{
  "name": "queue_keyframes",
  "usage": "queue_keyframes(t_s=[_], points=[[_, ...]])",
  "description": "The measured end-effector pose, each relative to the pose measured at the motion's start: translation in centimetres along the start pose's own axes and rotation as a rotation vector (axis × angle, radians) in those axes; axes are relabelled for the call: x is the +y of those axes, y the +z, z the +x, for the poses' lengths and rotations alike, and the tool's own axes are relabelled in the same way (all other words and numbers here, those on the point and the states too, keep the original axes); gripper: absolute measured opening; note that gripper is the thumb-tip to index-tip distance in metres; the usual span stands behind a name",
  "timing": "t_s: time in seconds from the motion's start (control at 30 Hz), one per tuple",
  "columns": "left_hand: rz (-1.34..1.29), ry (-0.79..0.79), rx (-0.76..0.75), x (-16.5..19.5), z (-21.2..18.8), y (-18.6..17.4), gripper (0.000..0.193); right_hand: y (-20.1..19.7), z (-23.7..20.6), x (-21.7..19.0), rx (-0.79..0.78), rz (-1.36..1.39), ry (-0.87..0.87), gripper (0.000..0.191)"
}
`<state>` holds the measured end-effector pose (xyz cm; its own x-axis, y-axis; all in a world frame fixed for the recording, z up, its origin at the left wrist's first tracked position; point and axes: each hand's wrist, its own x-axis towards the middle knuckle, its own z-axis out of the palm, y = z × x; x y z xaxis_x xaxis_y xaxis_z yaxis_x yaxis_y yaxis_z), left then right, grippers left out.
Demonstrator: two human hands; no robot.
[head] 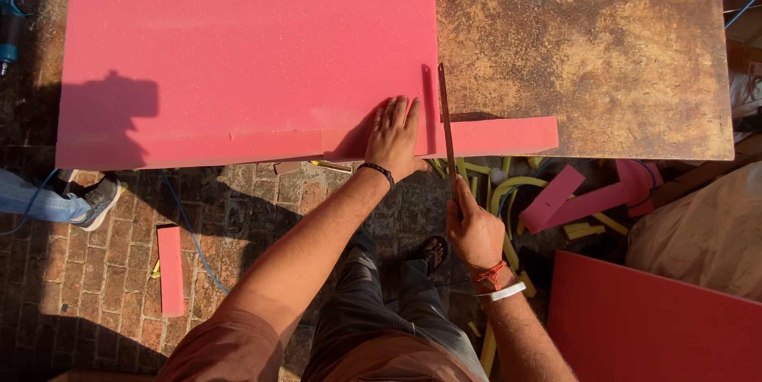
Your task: The person aligns a long pink foam strip against a large foam sheet on a workbench, cuts the foam with a knife, and repositions the sheets. They then pick up a heated foam-cutting tool, adjust its air hose, and move the cut foam pieces aside on the bench.
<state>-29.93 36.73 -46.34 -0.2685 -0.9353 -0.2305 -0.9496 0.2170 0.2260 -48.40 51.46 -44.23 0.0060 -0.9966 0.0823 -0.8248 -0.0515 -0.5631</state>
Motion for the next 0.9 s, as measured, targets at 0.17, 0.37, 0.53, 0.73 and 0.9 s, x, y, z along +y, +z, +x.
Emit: queue_keyframes(t_s=[0.17, 0.37, 0.53, 0.73, 0.9], points=[[-0.050, 0.140, 0.166, -0.4, 1.4, -0.8, 0.125, 0.7, 1.0, -0.5, -0.018, -0.068, -0.013, 0.053], [-0.066, 0.142, 0.213, -1.6, 1.4, 1.6, 0.113, 1.3, 2.5, -1.1, -0.037, -0.145, -0.042, 0.054], [-0.113, 0.130, 0.224, -1.7, 2.0, 1.8, 0.110, 1.7, 4.6, -2.1, -0.031, -0.153, -0.014, 0.054], [-0.126, 0.129, 0.209, -1.6, 1.9, 1.6, 0.107, 2.1, 4.2, -2.0, -0.024, -0.191, -0.006, 0.055], [-0.146, 0.162, 0.231, -1.5, 1.4, 0.6, 0.103, 3.3, 5.7, -1.6, 0.033, -0.188, -0.028, 0.052]])
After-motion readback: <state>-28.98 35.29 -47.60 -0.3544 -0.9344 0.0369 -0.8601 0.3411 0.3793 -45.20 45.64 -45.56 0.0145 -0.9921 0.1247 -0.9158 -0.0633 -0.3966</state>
